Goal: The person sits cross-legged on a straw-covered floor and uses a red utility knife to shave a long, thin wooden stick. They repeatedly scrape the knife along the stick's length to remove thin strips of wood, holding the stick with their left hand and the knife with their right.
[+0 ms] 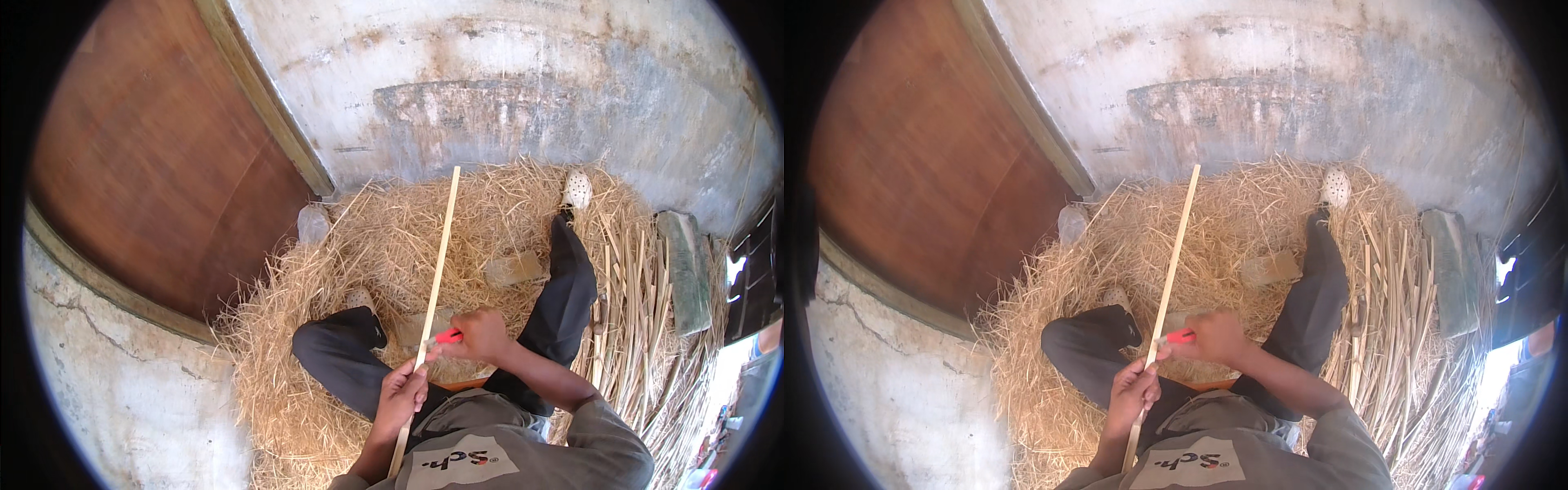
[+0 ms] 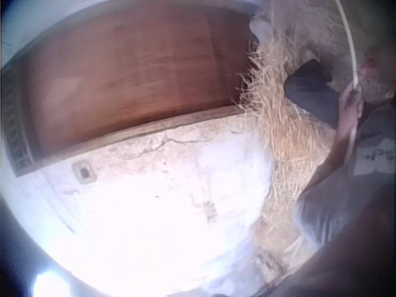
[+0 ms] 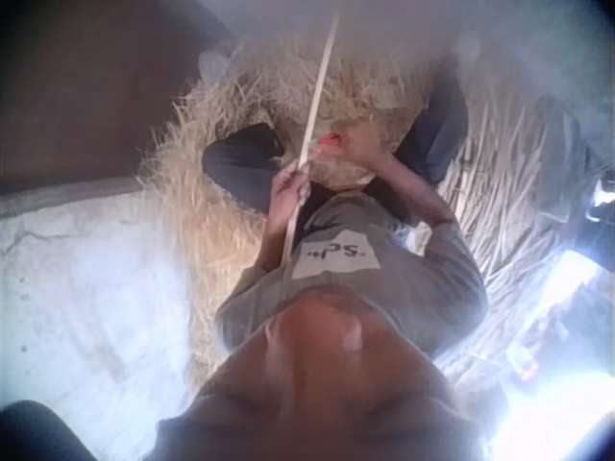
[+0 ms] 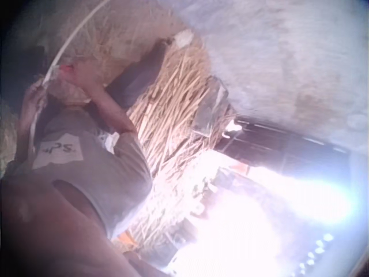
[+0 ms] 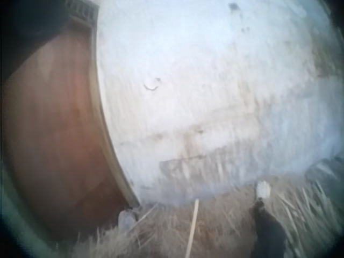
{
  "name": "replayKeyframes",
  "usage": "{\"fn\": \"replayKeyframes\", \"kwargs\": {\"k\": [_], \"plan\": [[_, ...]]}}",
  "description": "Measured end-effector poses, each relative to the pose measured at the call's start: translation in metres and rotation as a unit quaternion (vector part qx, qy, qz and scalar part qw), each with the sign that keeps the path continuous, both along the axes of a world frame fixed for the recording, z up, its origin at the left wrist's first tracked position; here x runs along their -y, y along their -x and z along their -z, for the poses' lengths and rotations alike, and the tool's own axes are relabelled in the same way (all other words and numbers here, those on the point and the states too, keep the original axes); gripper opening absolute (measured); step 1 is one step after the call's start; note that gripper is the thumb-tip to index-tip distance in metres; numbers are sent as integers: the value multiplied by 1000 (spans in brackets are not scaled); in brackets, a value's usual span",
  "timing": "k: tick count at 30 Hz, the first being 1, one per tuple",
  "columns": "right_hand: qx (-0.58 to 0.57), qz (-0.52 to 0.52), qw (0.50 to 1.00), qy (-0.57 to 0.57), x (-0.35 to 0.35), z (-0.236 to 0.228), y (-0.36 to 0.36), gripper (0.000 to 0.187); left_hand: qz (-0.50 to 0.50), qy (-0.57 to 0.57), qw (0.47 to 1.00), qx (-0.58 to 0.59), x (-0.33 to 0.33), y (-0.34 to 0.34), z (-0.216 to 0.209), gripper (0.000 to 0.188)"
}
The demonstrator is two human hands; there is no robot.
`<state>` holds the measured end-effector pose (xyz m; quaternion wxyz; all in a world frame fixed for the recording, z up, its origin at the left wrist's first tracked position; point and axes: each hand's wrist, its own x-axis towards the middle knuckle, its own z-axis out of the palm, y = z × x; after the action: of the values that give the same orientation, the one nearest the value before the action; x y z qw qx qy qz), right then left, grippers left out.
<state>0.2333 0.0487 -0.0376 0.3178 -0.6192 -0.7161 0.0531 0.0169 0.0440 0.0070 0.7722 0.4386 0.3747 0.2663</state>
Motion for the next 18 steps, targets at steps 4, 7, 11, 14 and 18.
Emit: {"fn": "replayKeyframes", "kwargs": {"k": [4, 7, 11, 14, 18], "plan": [[-40, 44, 998, -17, -15, -4, -8, 65, 12, -35, 999, -19, 5, -3, -3, 31], [12, 3, 1000, -27, -8, -10, -1, 67, 6, -51, 998, -40, 5, 2, -4, 30], [64, -30, 995, -77, -18, -9, -5, 70, 4, -79, 994, -69, 6, 0, -3, 28], [54, -13, 990, -133, -29, -4, -4, 72, -4, -101, 992, -70, 0, -3, -9, 28], [66, -14, 988, -140, -37, -7, 0, 73, -15, -101, 992, -74, 2, 3, -8, 28]]}}
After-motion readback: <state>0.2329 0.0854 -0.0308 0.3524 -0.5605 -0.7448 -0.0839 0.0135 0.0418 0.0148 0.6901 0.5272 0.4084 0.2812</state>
